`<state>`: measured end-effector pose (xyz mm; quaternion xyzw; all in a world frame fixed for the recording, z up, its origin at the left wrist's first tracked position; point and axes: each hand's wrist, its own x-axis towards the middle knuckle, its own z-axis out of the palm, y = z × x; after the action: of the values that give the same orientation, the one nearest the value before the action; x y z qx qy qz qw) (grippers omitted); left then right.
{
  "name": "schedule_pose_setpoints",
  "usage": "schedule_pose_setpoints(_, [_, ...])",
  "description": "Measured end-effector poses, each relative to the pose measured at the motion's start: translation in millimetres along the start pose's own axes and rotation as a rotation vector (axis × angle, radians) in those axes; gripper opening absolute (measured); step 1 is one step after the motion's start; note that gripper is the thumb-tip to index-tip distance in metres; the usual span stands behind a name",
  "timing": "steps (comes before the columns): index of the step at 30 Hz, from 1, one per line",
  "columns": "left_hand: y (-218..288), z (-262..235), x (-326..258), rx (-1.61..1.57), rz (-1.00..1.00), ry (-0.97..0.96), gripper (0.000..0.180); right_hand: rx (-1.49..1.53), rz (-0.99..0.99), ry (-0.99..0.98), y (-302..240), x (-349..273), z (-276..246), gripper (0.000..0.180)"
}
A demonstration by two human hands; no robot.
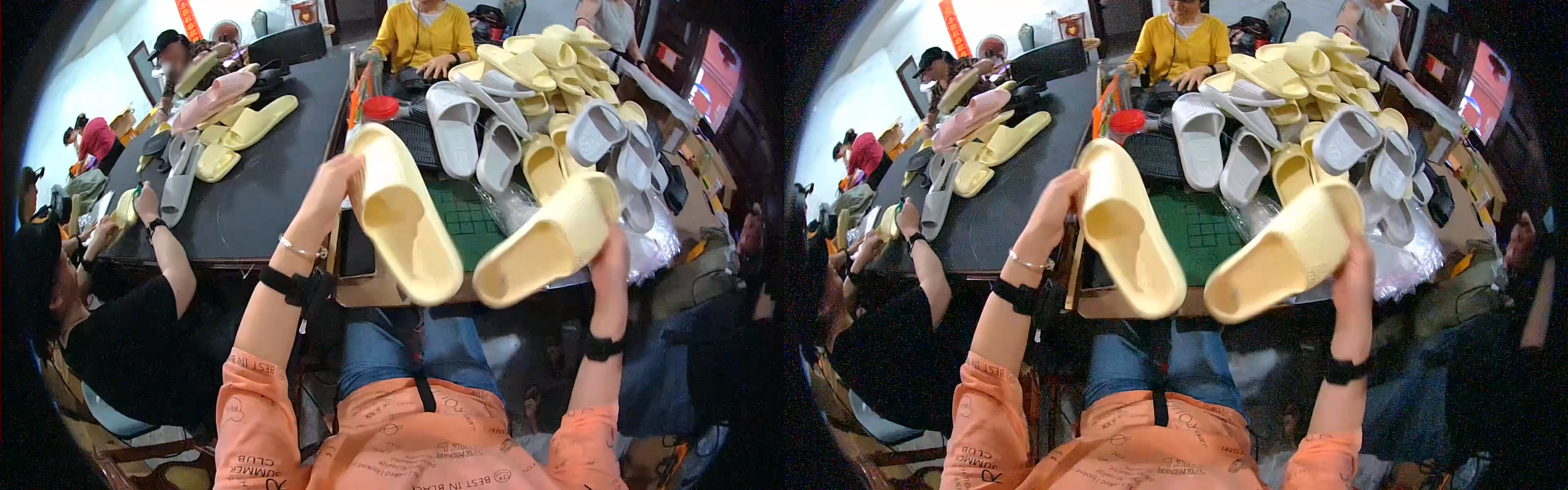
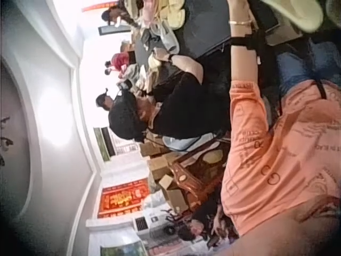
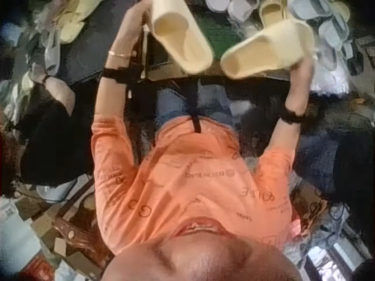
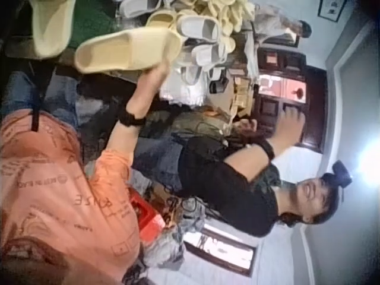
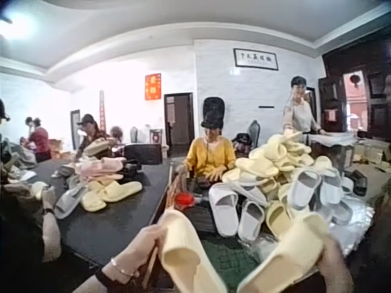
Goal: Trimming and sorting molded sandals and slides in a manufacturing environment.
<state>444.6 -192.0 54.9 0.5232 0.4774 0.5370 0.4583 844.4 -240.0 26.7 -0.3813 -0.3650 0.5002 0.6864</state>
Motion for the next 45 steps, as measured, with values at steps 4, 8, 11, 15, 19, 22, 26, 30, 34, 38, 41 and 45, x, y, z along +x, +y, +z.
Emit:
schedule_pose_setpoints(4, [-57, 39, 20, 0.354, 0.0, -0.244, 0.028, -0.408, 0.32, -0.423, 41, 36, 49, 0.028])
schedule_pose_setpoints(8, [-88, 81, 35, 0.824, -0.203, -0.242, 0.026, -0.584, 0.346, -0.34, 122, 82, 56, 0.027])
schedule_pose_setpoints(11, [-130, 73, 27, 0.828, 0.232, 0.091, 0.038, -1.031, -0.398, 0.062, 168, 79, 65, 0.028])
schedule_pose_setpoints(15, [-90, 94, -38, 0.787, 0.625, 0.044, 0.018, -1.023, -0.545, -0.114, 138, 35, 51, 0.03])
schedule_pose_setpoints(19, [-91, 100, -71, 0.795, 0.295, -0.285, 0.019, -1.226, -0.495, -0.263, 121, -26, 50, 0.029])
schedule_pose_setpoints(22, [-105, 118, -53, 0.976, 0.399, -0.092, 0.033, -1.397, -0.491, -0.391, 135, -38, 55, 0.032])
schedule_pose_setpoints(26, [-134, 138, -31, 0.979, 0.259, -0.024, 0.043, -1.497, -0.451, -0.402, 154, -15, 66, 0.039])
schedule_pose_setpoints(30, [-141, 151, -21, 0.923, 0.16, -0.009, 0.035, -1.313, -0.447, -0.485, 167, 6, 59, 0.024])
schedule_pose_setpoints(34, [-143, 139, -32, 0.928, 0.268, 0.073, 0.038, -1.122, -0.327, -0.027, 121, 10, 34, 0.011])
schedule_pose_setpoints(38, [-135, 143, -33, 0.949, 0.291, 0.072, 0.039, -1.158, -0.27, 0.222, 129, 36, -39, 0.009])
schedule_pose_setpoints(41, [-147, 147, -30, 0.926, 0.342, 0.105, 0.04, -1.242, -0.363, 0.167, 149, 43, -56, 0.009])
schedule_pose_setpoints(45, [-145, 143, -29, 0.91, 0.26, 0.037, 0.038, -1.341, -0.395, 0.148, 151, 45, -51, 0.009])
